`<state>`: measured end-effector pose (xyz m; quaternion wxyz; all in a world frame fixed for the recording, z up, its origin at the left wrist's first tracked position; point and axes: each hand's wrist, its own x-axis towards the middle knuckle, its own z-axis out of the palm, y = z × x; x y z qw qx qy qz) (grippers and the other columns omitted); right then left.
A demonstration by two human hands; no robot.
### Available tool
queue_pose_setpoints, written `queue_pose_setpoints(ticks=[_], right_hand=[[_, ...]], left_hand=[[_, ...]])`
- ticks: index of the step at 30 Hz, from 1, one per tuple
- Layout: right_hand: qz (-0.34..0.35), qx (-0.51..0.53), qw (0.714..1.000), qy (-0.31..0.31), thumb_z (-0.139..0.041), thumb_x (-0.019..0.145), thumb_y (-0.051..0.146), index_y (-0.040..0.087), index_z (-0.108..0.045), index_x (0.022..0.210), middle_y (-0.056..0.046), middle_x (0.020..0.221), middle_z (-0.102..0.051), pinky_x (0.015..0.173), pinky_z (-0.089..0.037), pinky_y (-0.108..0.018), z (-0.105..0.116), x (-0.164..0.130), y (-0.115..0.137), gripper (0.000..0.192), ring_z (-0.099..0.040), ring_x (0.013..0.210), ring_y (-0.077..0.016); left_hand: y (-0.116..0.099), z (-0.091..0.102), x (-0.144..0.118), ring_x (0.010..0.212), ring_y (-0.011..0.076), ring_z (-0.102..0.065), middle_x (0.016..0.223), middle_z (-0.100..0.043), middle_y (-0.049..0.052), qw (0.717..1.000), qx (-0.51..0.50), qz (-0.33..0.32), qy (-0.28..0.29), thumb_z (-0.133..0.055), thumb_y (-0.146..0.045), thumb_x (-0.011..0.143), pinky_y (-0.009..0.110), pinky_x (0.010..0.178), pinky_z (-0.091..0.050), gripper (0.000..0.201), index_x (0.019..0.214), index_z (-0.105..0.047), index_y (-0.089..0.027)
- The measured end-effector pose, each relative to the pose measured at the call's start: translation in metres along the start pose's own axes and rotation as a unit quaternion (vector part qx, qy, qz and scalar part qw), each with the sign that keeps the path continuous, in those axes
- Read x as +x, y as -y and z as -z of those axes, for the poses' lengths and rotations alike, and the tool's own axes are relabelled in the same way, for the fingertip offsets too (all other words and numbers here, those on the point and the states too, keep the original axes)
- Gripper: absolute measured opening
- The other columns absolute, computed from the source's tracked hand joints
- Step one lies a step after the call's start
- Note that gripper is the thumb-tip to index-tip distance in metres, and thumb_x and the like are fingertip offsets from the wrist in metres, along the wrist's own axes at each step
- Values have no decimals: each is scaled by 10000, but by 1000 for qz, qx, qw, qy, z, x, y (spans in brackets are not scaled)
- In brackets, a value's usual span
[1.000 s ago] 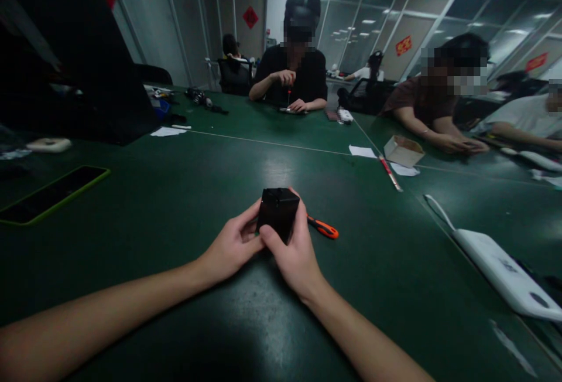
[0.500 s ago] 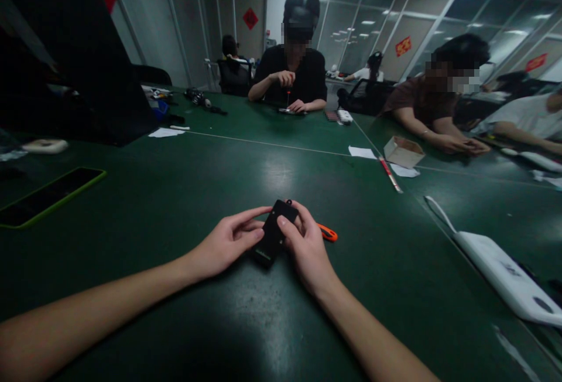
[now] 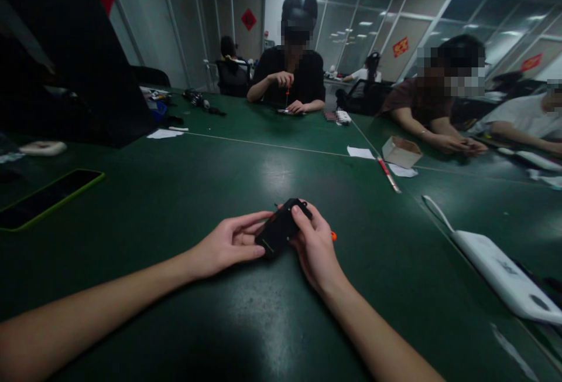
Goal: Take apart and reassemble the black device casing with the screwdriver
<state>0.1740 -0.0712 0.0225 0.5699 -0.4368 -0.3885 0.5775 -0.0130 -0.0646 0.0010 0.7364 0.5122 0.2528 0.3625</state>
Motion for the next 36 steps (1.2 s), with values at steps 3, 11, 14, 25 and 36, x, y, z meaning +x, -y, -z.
queue_pose_setpoints(ticks=[3, 11, 14, 25, 36], right_hand=[[22, -55, 998, 11, -730, 796, 453, 216, -678, 1081, -66, 1122, -710, 736, -551, -287, 10, 5, -2, 375, -675, 975, -225], [-15, -34, 999, 30, -749, 781, 417, 201, -710, 1018, -57, 1022, -725, 785, -555, -298, 10, 5, 2, 322, -689, 919, -204], [-36, -12, 999, 18, -773, 752, 389, 209, -702, 999, -46, 1023, -722, 856, -540, -324, 5, 1, 1, 314, -689, 918, -194], [-40, -68, 995, 53, -780, 732, 429, 176, -708, 1043, -70, 967, -720, 835, -501, -367, 3, -5, 8, 408, -675, 872, -221], [-93, -22, 994, 55, -819, 688, 348, 181, -710, 973, -41, 942, -712, 854, -508, -357, -2, -7, 3, 348, -669, 866, -197]], left_hand=[[-5, 4, 0, 1092, 263, -665, 1328, -616, 160, 1000, -9, 2, -27, -787, -182, 722, 329, 895, -509, 724, 1385, -497, -170], [-5, 10, 1, 1109, 260, -623, 1274, -633, 139, 992, -13, -53, -111, -760, -266, 751, 324, 882, -495, 593, 1302, -559, -175], [-3, 8, 2, 1088, 239, -615, 1227, -637, 110, 988, -34, -65, -139, -656, -378, 861, 343, 883, -507, 481, 1299, -554, -209], [-3, 6, 3, 1081, 244, -612, 1180, -632, 103, 982, 34, -98, -159, -688, -506, 808, 349, 929, -506, 601, 1294, -533, -187], [-4, 6, 6, 1102, 264, -629, 1186, -651, 130, 978, 1, -106, -182, -739, -414, 788, 395, 965, -480, 778, 1431, -363, -188]])
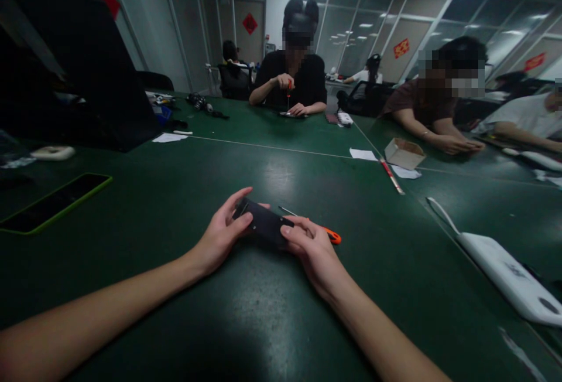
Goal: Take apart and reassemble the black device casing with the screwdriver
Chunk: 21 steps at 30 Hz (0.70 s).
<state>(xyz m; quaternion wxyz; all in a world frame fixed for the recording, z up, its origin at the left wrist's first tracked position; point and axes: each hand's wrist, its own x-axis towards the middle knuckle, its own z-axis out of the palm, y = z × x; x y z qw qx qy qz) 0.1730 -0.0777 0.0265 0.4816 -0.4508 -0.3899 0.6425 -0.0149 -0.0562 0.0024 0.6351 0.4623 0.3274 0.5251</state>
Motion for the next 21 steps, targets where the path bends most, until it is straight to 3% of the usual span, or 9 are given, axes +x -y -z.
queue_pose_setpoints(ticks=[4, 7, 11, 14, 16, 17, 18, 20, 21], right_hand=[[-6, 89, 996, 20, -805, 706, 278, 188, -695, 963, -42, 1009, -720, 978, -480, -402, -15, -6, -8, 294, -681, 963, -206], [-33, 95, 993, 56, -800, 706, 238, 181, -670, 942, -37, 949, -726, 988, -482, -400, -19, -9, -14, 276, -692, 953, -206], [-59, 71, 993, 79, -797, 722, 264, 181, -647, 987, -37, 978, -717, 929, -521, -357, -20, -10, -17, 315, -699, 934, -186], [-49, -13, 994, 99, -765, 764, 358, 209, -616, 1103, -42, 991, -710, 764, -560, -332, -17, -9, -12, 399, -706, 827, -180], [-1, -175, 978, 110, -691, 812, 464, 214, -638, 1073, -56, 928, -709, 643, -544, -347, -7, -8, -3, 366, -680, 708, -194], [56, -301, 947, 92, -649, 839, 488, 212, -673, 979, -63, 867, -706, 641, -530, -363, 0, -7, 3, 310, -652, 679, -200], [128, -430, 892, 59, -661, 827, 488, 219, -698, 908, -76, 859, -702, 715, -522, -399, 10, -5, 10, 283, -641, 752, -228], [232, -602, 764, -25, -667, 807, 510, 232, -713, 981, -124, 1009, -694, 839, -479, -496, 33, 1, 22, 332, -604, 961, -321], [245, -649, 719, -43, -659, 806, 514, 229, -711, 1016, -142, 1092, -678, 853, -471, -519, 43, 4, 26, 358, -589, 1003, -345]], left_hand=[[5, -4, 1, 1177, 289, -604, 1263, -632, 161, 993, -21, 16, 112, -817, -359, 714, 413, 1021, -444, 771, 1360, -439, -175], [4, -6, 1, 1198, 292, -594, 1331, -591, 167, 991, 23, 21, 130, -822, -296, 714, 433, 1035, -439, 653, 1276, -514, -173], [0, -3, 0, 1186, 292, -608, 1338, -591, 181, 985, 9, 58, 163, -805, -285, 734, 463, 1032, -445, 607, 1253, -514, -165], [-1, -2, 1, 1155, 290, -626, 1265, -632, 183, 982, -24, 75, 170, -798, -297, 738, 455, 1026, -447, 560, 1206, -530, -146], [-1, -2, 2, 1092, 273, -653, 1202, -649, 155, 986, -53, 74, 140, -772, -325, 766, 431, 981, -475, 490, 1158, -536, -151], [-2, -1, 3, 1031, 251, -672, 1155, -652, 129, 988, -67, 77, 115, -757, -335, 781, 417, 946, -493, 456, 1135, -530, -158], [-2, 0, 4, 956, 222, -685, 1100, -648, 100, 990, -80, 81, 88, -745, -339, 793, 404, 909, -509, 428, 1114, -521, -165], [-3, 4, 8, 823, 157, -672, 998, -620, 46, 990, -95, 95, 49, -748, -315, 789, 376, 849, -526, 407, 1078, -497, -176], [-4, 7, 10, 788, 133, -654, 966, -603, 27, 990, -93, 98, 40, -770, -281, 763, 360, 830, -528, 426, 1067, -489, -179]])
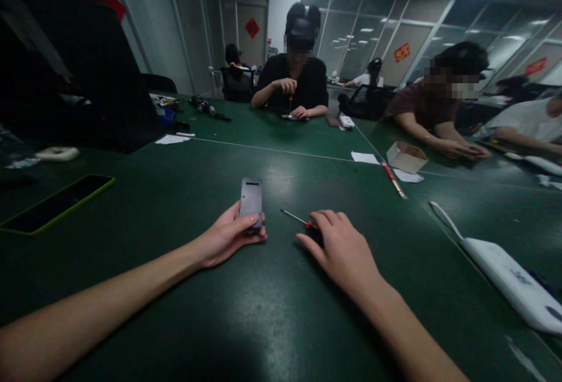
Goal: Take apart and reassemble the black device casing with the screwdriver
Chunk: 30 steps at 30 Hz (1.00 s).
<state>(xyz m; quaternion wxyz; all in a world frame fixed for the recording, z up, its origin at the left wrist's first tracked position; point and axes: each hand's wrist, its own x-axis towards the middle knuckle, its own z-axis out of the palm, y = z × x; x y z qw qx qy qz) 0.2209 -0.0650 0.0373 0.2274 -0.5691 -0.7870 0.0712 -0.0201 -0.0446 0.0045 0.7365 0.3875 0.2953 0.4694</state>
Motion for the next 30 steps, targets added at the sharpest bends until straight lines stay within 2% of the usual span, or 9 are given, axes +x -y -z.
queue_pose_setpoints(ticks=[2, 5, 9, 13, 17, 23, 30], right_hand=[[11, -47, 998, 33, -602, 842, 493, 209, -719, 952, -157, 1073, -672, 803, -496, -502, 5, 2, -18, 326, -608, 944, -336], [11, -1, 999, 47, -552, 880, 447, 214, -703, 955, -133, 1004, -691, 766, -516, -459, 3, 1, -26, 288, -638, 875, -298], [-12, 141, 989, 40, -594, 871, 441, 244, -672, 1006, -72, 901, -722, 646, -521, -382, -3, -7, -11, 251, -665, 732, -244], [-19, 201, 979, -11, -655, 847, 413, 273, -721, 1014, -60, 969, -749, 749, -529, -403, -9, -12, 3, 227, -694, 844, -264], [-1, 201, 979, -39, -648, 863, 391, 298, -756, 1009, -53, 913, -750, 686, -521, -385, -9, -15, 6, 204, -689, 792, -256], [31, 180, 982, -46, -630, 889, 362, 283, -753, 1019, -51, 844, -724, 622, -518, -348, -7, -19, 6, 196, -663, 719, -221], [48, 154, 986, -42, -621, 894, 336, 234, -747, 1013, -56, 844, -720, 655, -531, -318, -5, -20, 16, 200, -670, 728, -200]], left_hand=[[-4, 5, 3, 763, 109, -621, 944, -581, 9, 1000, 16, -2, -9, -816, -205, 690, 323, 796, -525, 501, 1064, -483, -183], [-7, 10, 7, 744, 101, -596, 941, -567, -1, 999, 39, -16, -33, -837, -145, 616, 286, 738, -507, 587, 1080, -481, -193], [-6, 13, 12, 731, 116, -571, 912, -569, 2, 992, 94, -53, -58, -805, -154, 632, 276, 691, -474, 515, 1049, -504, -179], [-5, 15, 12, 773, 147, -555, 893, -580, 11, 975, 200, -77, -66, -786, -184, 657, 271, 681, -440, 459, 1043, -540, -162], [-7, 13, 9, 814, 163, -550, 902, -586, 14, 958, 263, -88, -69, -794, -231, 672, 275, 699, -431, 443, 1035, -549, -161], [-9, 6, 7, 828, 179, -555, 901, -591, 25, 948, 292, -97, -85, -770, -236, 700, 292, 714, -437, 410, 1029, -540, -154], [-7, 6, 4, 837, 179, -564, 928, -589, 25, 926, 343, -129, -88, -748, -232, 717, 298, 738, -454, 422, 1069, -530, -153]])
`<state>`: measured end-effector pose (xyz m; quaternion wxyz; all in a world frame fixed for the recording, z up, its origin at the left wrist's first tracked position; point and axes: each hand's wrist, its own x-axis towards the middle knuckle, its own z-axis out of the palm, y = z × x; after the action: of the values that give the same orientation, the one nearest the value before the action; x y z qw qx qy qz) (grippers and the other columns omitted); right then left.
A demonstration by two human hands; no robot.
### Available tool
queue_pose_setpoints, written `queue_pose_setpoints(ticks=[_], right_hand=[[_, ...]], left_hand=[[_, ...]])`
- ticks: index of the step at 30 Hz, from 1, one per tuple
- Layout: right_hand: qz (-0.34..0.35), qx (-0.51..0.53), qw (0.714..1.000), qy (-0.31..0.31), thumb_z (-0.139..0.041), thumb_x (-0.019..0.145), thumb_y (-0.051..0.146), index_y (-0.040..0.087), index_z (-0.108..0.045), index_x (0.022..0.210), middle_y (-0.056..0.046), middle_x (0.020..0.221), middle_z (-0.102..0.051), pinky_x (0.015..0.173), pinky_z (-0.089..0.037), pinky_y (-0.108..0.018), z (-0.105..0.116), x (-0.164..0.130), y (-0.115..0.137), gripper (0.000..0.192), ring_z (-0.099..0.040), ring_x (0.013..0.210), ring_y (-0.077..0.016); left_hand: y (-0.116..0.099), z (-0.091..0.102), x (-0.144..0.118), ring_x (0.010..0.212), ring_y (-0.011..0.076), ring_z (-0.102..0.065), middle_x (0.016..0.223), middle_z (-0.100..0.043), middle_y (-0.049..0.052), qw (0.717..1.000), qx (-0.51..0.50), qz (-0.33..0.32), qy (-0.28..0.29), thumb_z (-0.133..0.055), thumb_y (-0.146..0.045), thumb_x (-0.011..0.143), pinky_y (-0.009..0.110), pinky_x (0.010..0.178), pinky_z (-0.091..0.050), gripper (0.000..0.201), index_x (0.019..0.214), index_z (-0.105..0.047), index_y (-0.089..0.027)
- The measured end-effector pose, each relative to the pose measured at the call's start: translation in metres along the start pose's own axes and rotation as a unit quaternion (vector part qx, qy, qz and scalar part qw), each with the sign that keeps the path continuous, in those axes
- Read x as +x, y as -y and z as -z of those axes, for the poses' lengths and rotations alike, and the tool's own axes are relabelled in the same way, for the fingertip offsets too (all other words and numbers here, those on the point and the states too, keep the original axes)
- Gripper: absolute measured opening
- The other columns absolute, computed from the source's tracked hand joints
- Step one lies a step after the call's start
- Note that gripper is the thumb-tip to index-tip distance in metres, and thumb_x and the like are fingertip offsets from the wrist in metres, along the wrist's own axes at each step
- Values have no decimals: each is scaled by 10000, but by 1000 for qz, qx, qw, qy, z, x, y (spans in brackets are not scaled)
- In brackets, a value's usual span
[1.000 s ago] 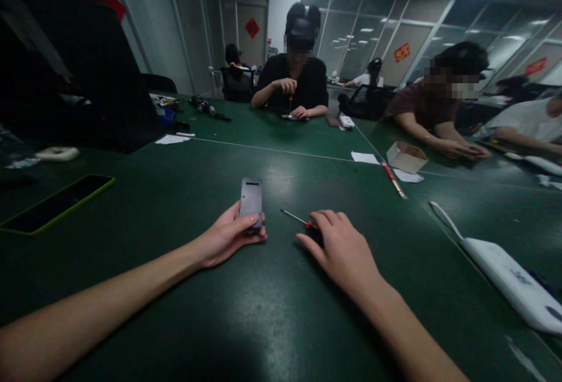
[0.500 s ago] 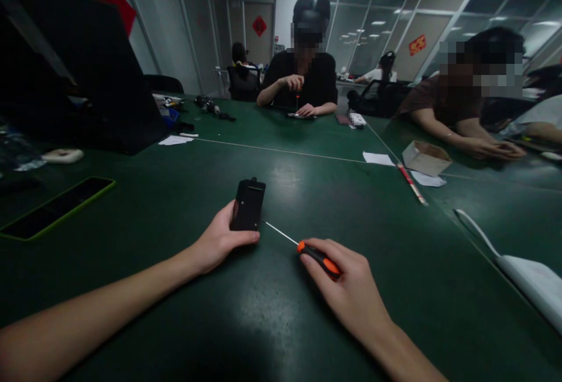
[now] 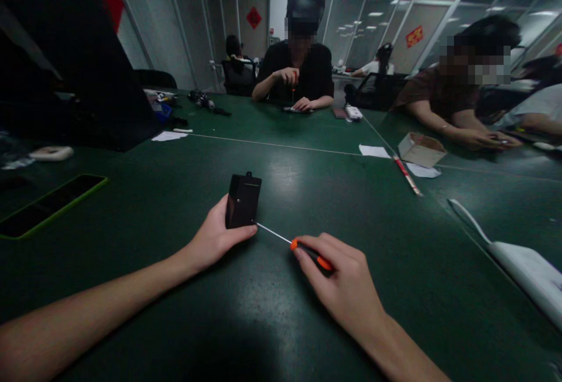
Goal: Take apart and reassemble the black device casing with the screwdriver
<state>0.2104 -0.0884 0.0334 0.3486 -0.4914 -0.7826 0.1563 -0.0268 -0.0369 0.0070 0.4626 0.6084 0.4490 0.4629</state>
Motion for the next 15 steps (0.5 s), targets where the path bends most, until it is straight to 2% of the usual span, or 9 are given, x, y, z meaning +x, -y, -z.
queue_pose_setpoints(ticks=[3, 7, 9, 12, 13, 15], right_hand=[[-16, -3, 1000, 0, -627, 883, 341, 215, -745, 990, -54, 863, -731, 680, -542, -301, 1, 0, 7, 204, -686, 751, -192], [-102, 34, 994, 25, -618, 872, 391, 218, -751, 963, -60, 929, -754, 743, -558, -310, -1, 1, 13, 237, -711, 831, -216], [-152, 57, 984, 77, -578, 892, 419, 209, -755, 973, -54, 868, -757, 706, -559, -303, -2, 2, 15, 286, -713, 783, -213], [-195, 75, 967, 144, -471, 945, 463, 193, -758, 932, -24, 658, -705, 581, -528, -277, -3, 2, 17, 395, -677, 627, -189], [-198, 74, 966, 148, -448, 955, 470, 190, -757, 929, -17, 622, -686, 559, -517, -273, -3, 1, 17, 417, -665, 600, -184], [-182, 63, 972, 131, -459, 953, 457, 193, -753, 955, -22, 674, -709, 592, -528, -277, -3, -1, 17, 396, -680, 641, -188]], left_hand=[[1, -1, -1, 875, 186, -575, 968, -598, 33, 999, 33, -25, -17, -730, -214, 726, 308, 774, -467, 436, 1103, -519, -157], [1, -4, -2, 926, 203, -593, 1016, -617, 43, 996, 70, -34, -32, -711, -206, 741, 321, 804, -480, 474, 1165, -502, -173], [2, -5, -3, 950, 209, -600, 1044, -625, 50, 995, 80, -37, -35, -705, -198, 744, 328, 821, -484, 499, 1195, -492, -178], [2, -6, -4, 935, 205, -609, 1039, -632, 50, 994, 92, -46, -35, -701, -194, 747, 329, 818, -491, 515, 1214, -484, -181], [3, -6, -4, 925, 203, -611, 1030, -633, 47, 994, 95, -48, -35, -701, -196, 747, 327, 813, -494, 514, 1213, -484, -182], [3, -6, -5, 927, 204, -614, 1034, -637, 47, 993, 99, -49, -35, -700, -200, 752, 325, 809, -499, 515, 1218, -484, -184]])
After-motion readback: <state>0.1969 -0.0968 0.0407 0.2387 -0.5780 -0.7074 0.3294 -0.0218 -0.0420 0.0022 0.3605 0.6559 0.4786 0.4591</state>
